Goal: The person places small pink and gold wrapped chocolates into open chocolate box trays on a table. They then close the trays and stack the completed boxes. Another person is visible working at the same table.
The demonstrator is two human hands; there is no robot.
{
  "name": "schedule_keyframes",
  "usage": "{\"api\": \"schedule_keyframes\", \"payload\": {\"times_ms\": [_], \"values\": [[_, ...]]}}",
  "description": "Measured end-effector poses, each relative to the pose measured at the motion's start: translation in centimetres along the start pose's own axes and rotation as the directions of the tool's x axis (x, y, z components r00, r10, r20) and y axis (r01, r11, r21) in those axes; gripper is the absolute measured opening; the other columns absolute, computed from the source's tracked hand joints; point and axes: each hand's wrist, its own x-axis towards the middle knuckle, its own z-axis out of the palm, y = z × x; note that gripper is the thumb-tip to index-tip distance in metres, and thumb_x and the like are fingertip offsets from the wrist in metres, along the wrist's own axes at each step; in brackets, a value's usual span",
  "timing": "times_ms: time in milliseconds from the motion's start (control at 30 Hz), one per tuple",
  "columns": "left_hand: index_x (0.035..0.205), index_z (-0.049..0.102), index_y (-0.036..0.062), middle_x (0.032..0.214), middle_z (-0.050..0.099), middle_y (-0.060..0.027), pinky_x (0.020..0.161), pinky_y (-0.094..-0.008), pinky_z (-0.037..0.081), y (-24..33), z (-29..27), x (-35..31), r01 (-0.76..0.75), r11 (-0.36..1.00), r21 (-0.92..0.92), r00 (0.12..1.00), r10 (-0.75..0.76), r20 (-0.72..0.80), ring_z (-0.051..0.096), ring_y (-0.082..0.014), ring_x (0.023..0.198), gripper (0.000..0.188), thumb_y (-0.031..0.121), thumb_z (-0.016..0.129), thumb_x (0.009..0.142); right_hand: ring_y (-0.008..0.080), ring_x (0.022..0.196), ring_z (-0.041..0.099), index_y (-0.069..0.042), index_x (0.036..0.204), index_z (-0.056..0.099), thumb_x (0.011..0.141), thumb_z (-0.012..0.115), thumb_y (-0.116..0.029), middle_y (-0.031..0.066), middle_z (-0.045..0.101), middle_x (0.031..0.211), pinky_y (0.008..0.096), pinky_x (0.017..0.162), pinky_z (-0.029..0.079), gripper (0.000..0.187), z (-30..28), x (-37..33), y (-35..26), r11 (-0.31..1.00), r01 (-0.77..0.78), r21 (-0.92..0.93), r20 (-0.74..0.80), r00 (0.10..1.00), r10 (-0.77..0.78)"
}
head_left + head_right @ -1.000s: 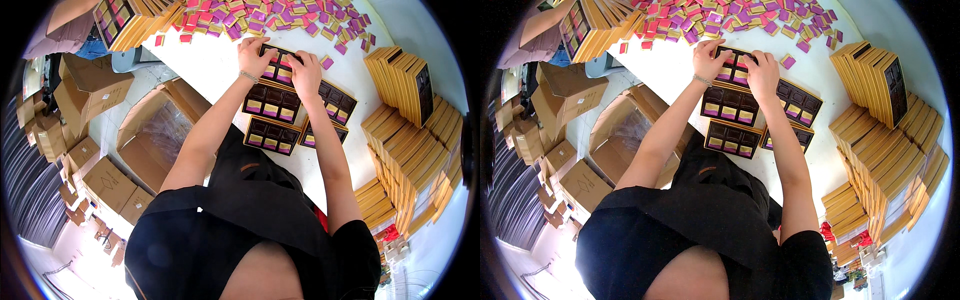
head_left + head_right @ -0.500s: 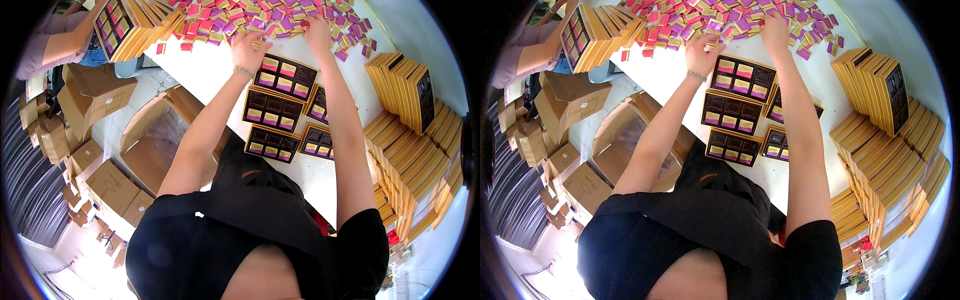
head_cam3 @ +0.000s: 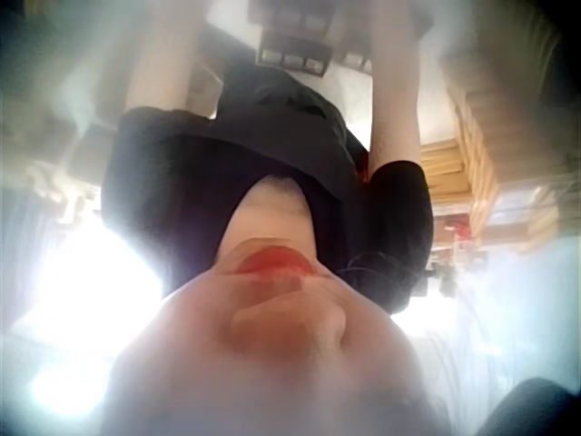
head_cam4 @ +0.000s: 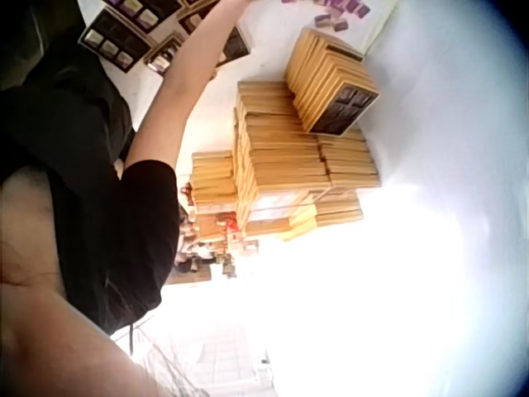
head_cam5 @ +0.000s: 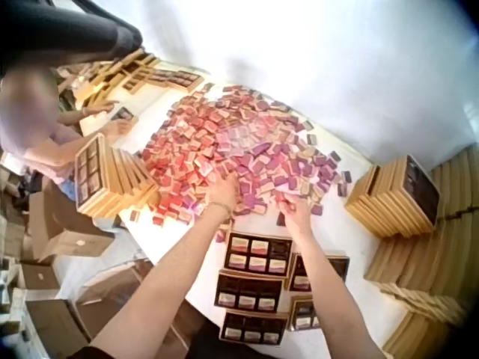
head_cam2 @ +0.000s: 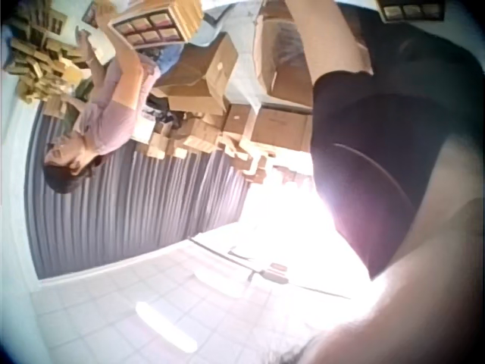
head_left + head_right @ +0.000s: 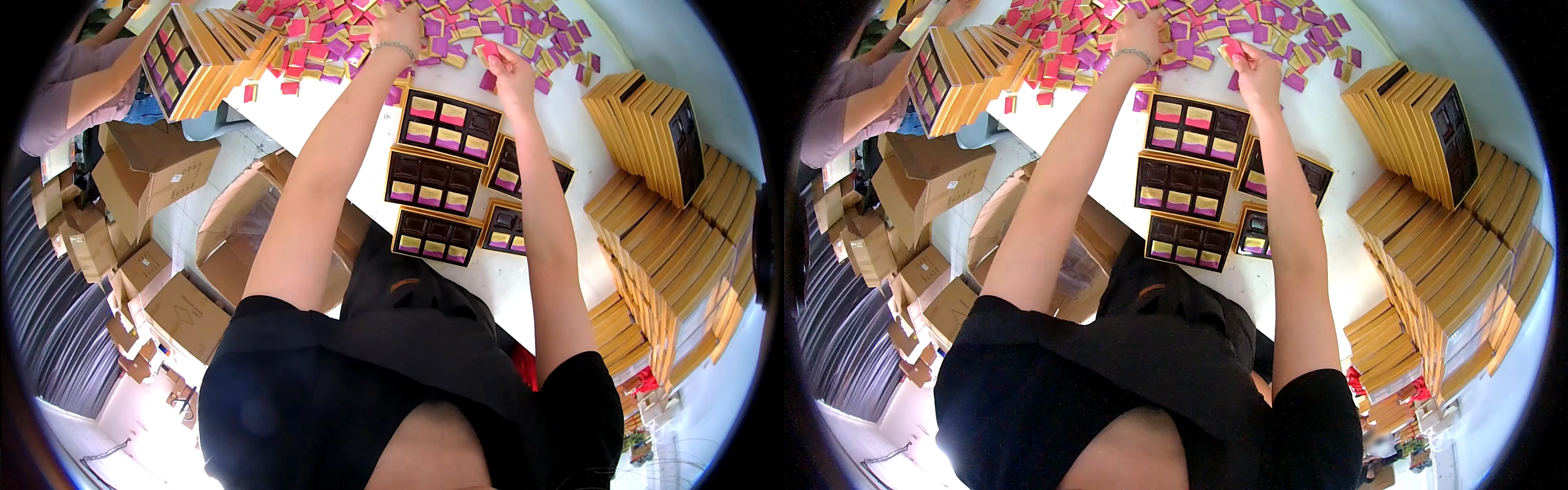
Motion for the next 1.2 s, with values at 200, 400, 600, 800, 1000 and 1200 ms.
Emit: {"api": "schedule_keyframes", "payload": {"times_ms": [200, 400, 600, 800, 1000, 1200], "values": [[0.108, 0.066, 0.0151, 0.084, 0.069, -0.0146, 0.072, -0.0392, 0.054, -3.8, 2.0, 1.2, -0.093, 0.967, -0.238, 0.988, 0.059, -0.145, 0.067, -0.0292, 0.077, 0.042, 0.02, 0.075, 0.067, 0.0114, 0.079, 0.06, -0.003, 0.115, 0.06, 0.087, 0.066, -0.009, 0.0041, 0.065, 0.09, 0.0266, 0.073, 0.05, 0.03, -4.0, -3.8, -4.6, 0.945, -0.229, 0.235, 0.208, 0.961, 0.181], [0.102, 0.064, 0.0024, 0.089, 0.066, -0.0114, 0.056, -0.0294, 0.056, -4.8, 1.4, -2.2, 0.097, 0.372, -0.923, 0.995, -0.057, 0.082, 0.066, -0.018, 0.069, 0.03, 0.016, 0.077, 0.079, 0.0075, 0.077, 0.056, -0.004, 0.093, 0.06, 0.085, 0.067, -0.01, 0.0014, 0.064, 0.084, 0.0222, 0.066, 0.041, 0.012, -6.0, -7.7, -4.6, 0.967, -0.202, 0.157, 0.153, 0.972, 0.178], [0.098, 0.065, -0.0025, 0.074, 0.067, -0.0079, 0.053, -0.022, 0.055, 0.6, -1.4, -8.9, 0.078, 0.424, -0.902, 0.997, -0.012, 0.081, 0.065, -0.0122, 0.061, 0.027, 0.014, 0.077, 0.079, 0.0057, 0.072, 0.053, -0.003, 0.097, 0.064, 0.081, 0.071, -0.008, 0.001, 0.065, 0.086, 0.0202, 0.062, 0.038, 0.018, -6.6, -11.6, -5.3, 0.965, -0.207, 0.16, 0.065, 0.978, 0.199], [0.1, 0.07, 0.0057, 0.086, 0.07, -0.0034, 0.072, -0.0284, 0.056, 3.9, 0.5, -10.8, -0.334, 0.687, -0.645, 0.923, 0.376, -0.078, 0.067, -0.0124, 0.082, 0.021, 0.008, 0.069, 0.079, 0.0153, 0.089, 0.063, 0.001, 0.096, 0.067, 0.081, 0.069, 0.0, 0.0096, 0.067, 0.104, 0.0236, 0.081, 0.05, 0.015, -8.8, -14.6, -5.7, 0.879, -0.209, 0.429, 0.084, 0.978, 0.192], [0.111, 0.064, 0.0104, 0.092, 0.067, -0.0064, 0.08, -0.032, 0.053, 5.2, 0.1, -10.1, -0.607, 0.663, -0.438, 0.718, 0.694, 0.055, 0.066, -0.0218, 0.086, 0.03, -0.001, 0.056, 0.084, 0.0134, 0.089, 0.063, -0.001, 0.098, 0.067, 0.081, 0.066, 0.006, 0.0075, 0.067, 0.102, 0.0251, 0.081, 0.05, 0.019, -9.7, -15.7, -3.3, 0.961, -0.058, 0.269, -0.005, 0.998, 0.061], [0.112, 0.06, 0.0076, 0.09, 0.064, -0.0093, 0.072, -0.0357, 0.053, 8.7, 0.4, -8.6, -0.735, 0.652, -0.187, 0.533, 0.725, 0.436, 0.064, -0.0261, 0.079, 0.034, -0.005, 0.056, 0.081, 0.018, 0.078, 0.064, -0.002, 0.1, 0.067, 0.079, 0.063, 0.007, 0.0076, 0.063, 0.095, 0.0262, 0.075, 0.05, 0.024, -10.1, -14.6, -2.3, 0.971, 0.033, -0.235, -0.05, 0.998, -0.046]]}}
